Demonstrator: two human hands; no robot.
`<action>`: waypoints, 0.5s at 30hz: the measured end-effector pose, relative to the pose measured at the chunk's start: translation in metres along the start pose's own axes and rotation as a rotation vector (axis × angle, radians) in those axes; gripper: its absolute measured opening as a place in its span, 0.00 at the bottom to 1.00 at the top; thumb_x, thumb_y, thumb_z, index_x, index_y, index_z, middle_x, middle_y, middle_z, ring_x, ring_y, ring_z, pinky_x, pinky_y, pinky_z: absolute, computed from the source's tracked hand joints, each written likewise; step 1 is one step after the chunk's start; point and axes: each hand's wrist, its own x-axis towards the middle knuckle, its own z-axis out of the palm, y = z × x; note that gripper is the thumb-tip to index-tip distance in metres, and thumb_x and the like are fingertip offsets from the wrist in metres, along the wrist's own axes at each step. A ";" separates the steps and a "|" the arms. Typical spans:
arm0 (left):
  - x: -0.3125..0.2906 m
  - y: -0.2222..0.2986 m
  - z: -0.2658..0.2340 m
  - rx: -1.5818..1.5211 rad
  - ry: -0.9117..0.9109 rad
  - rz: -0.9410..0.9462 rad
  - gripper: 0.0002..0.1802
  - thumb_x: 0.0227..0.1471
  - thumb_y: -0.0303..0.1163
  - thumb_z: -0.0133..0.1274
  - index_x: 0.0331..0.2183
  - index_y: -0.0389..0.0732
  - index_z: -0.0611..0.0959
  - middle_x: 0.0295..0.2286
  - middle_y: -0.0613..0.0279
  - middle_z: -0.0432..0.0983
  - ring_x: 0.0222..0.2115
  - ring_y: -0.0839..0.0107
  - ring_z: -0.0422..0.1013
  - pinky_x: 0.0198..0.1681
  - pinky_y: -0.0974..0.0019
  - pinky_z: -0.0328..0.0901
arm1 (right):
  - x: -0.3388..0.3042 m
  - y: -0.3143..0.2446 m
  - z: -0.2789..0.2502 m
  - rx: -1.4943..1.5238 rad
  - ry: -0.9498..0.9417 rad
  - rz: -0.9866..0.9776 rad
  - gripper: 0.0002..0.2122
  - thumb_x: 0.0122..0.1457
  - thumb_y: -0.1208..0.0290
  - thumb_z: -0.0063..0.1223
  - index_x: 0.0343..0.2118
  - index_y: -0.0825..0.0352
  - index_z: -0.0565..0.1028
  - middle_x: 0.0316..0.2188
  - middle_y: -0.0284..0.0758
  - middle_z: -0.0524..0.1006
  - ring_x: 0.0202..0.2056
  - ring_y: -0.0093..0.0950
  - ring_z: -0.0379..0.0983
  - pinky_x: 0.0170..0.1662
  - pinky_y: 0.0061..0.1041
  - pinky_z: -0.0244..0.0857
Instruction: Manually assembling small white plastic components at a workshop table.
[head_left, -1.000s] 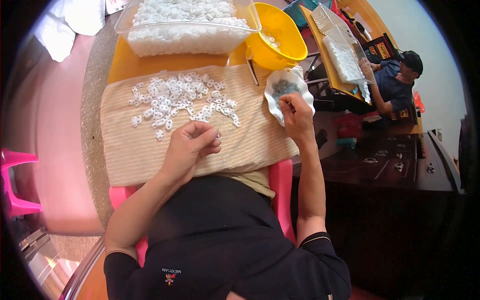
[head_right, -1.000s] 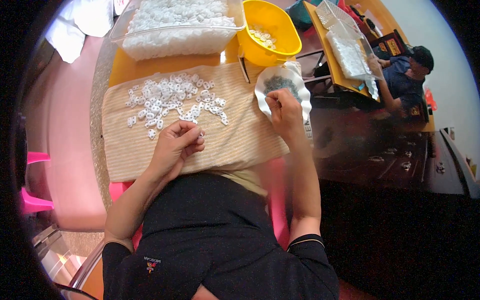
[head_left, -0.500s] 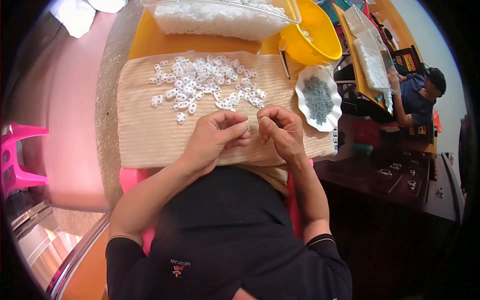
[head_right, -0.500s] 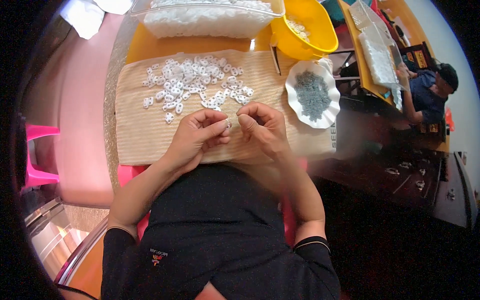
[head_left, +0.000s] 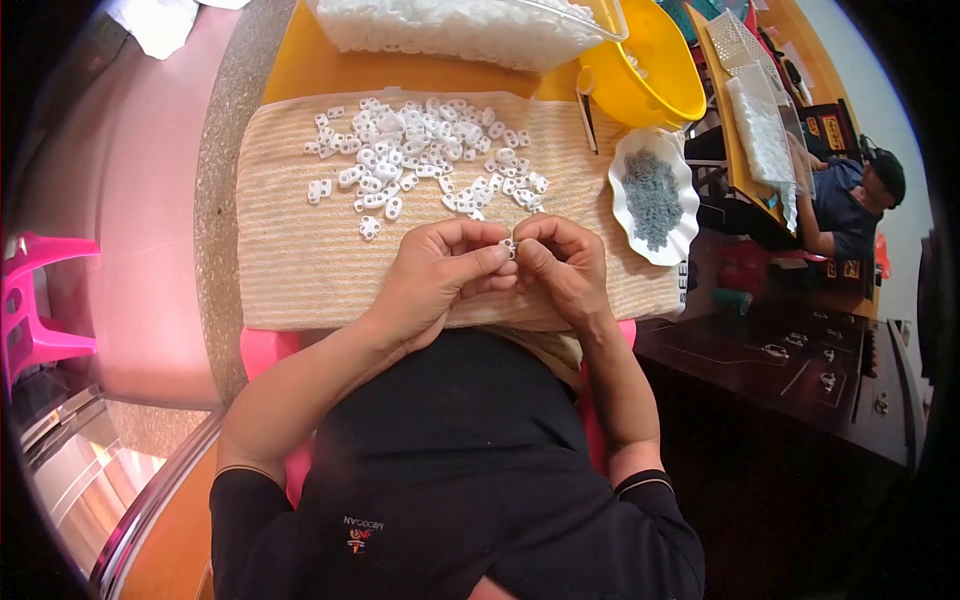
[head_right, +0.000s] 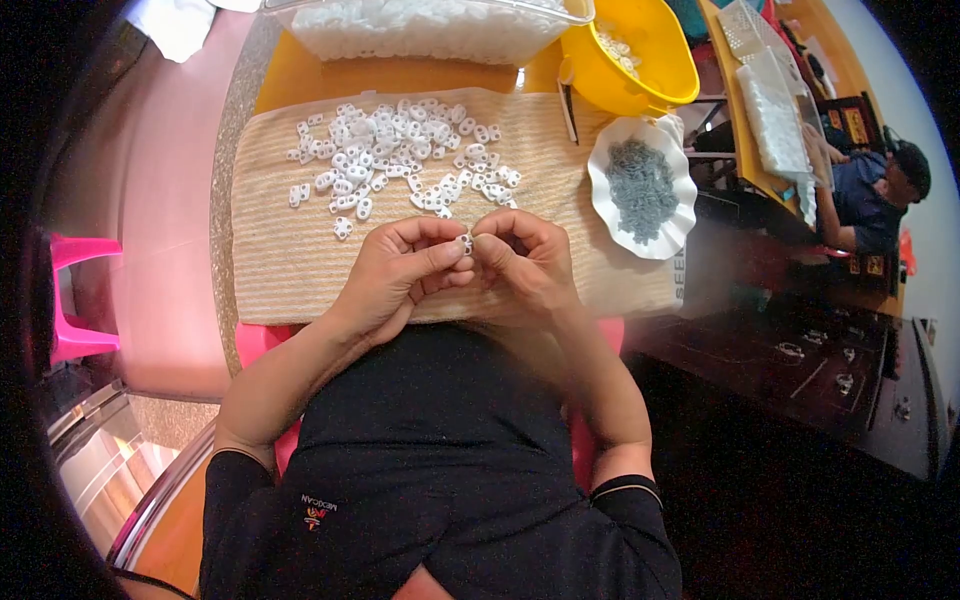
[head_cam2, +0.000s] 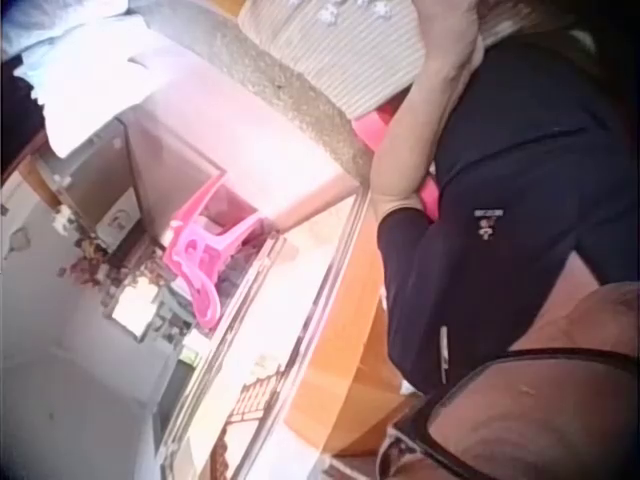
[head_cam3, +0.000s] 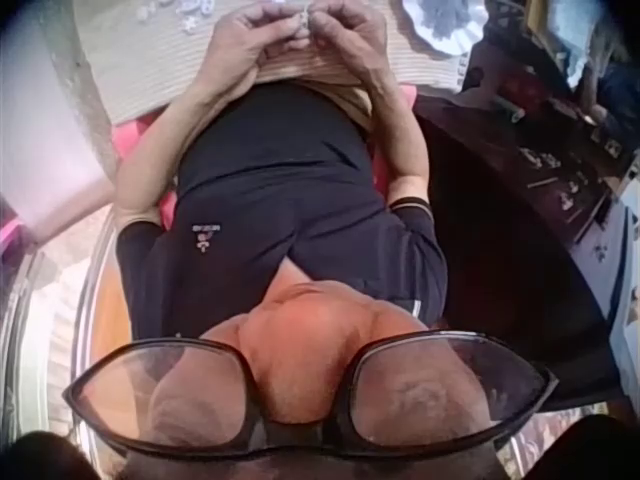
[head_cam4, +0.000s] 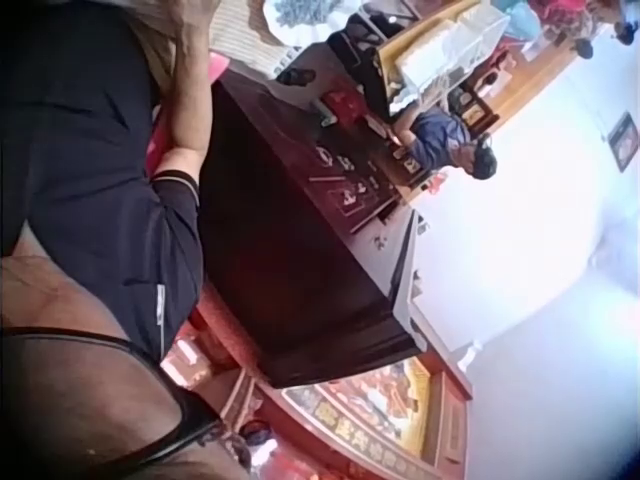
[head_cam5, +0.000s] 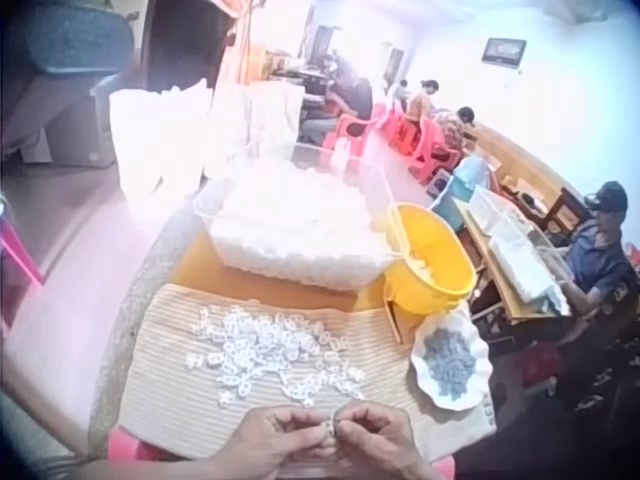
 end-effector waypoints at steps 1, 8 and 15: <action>0.000 0.000 0.000 -0.001 0.001 -0.001 0.10 0.53 0.22 0.54 0.39 0.33 0.77 0.33 0.59 0.77 0.32 0.73 0.75 0.39 0.71 0.74 | 0.000 0.000 0.000 0.000 0.000 0.001 0.05 0.59 0.75 0.53 0.35 0.72 0.73 0.31 0.31 0.74 0.24 0.15 0.69 0.28 0.14 0.66; 0.001 0.000 0.000 -0.008 0.011 -0.008 0.10 0.52 0.22 0.54 0.39 0.33 0.77 0.32 0.58 0.77 0.32 0.73 0.76 0.39 0.71 0.74 | 0.000 0.003 -0.002 0.027 -0.015 -0.024 0.06 0.59 0.75 0.53 0.34 0.72 0.73 0.31 0.33 0.74 0.25 0.17 0.69 0.28 0.16 0.67; 0.001 -0.001 -0.001 -0.001 0.022 -0.004 0.09 0.53 0.22 0.53 0.38 0.33 0.77 0.32 0.59 0.77 0.32 0.73 0.76 0.38 0.71 0.74 | -0.001 -0.001 0.003 0.056 -0.010 -0.019 0.05 0.60 0.76 0.52 0.34 0.73 0.72 0.30 0.33 0.73 0.25 0.18 0.69 0.28 0.18 0.68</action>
